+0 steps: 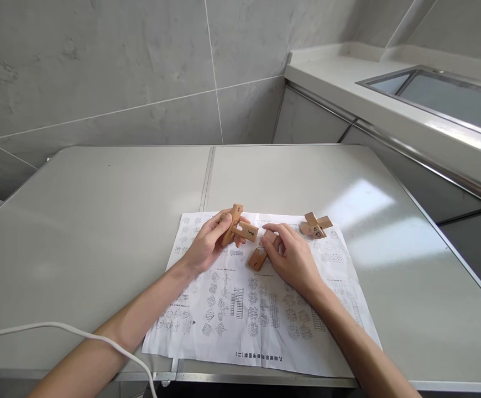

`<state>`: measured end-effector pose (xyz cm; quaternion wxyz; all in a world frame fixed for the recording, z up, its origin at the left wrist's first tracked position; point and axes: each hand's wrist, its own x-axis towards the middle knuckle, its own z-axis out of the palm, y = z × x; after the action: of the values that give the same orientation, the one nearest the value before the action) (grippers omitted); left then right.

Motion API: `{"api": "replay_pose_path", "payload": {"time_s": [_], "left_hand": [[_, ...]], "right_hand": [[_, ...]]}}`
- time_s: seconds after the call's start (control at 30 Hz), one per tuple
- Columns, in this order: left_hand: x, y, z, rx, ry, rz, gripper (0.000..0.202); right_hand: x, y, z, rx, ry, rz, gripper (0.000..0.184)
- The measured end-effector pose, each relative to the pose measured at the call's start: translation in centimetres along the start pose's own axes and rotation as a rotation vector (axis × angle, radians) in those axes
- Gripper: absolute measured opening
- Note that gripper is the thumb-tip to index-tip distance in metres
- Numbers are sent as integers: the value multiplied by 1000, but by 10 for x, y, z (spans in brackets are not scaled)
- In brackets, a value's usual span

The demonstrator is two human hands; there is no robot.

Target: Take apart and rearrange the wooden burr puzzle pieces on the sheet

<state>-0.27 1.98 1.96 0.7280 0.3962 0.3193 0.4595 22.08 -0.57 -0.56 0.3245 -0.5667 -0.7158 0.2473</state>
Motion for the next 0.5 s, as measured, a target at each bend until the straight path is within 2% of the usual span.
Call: {"api": "replay_pose_path", "payload": {"time_s": [0.17, 0.5], "left_hand": [[0, 0, 0, 8, -12, -6, 39], [-1, 1, 2, 18, -2, -11, 40]], "right_hand": [[-1, 1, 3, -87, 28, -84, 22], [-2, 5, 7, -173, -44, -188, 22]]}}
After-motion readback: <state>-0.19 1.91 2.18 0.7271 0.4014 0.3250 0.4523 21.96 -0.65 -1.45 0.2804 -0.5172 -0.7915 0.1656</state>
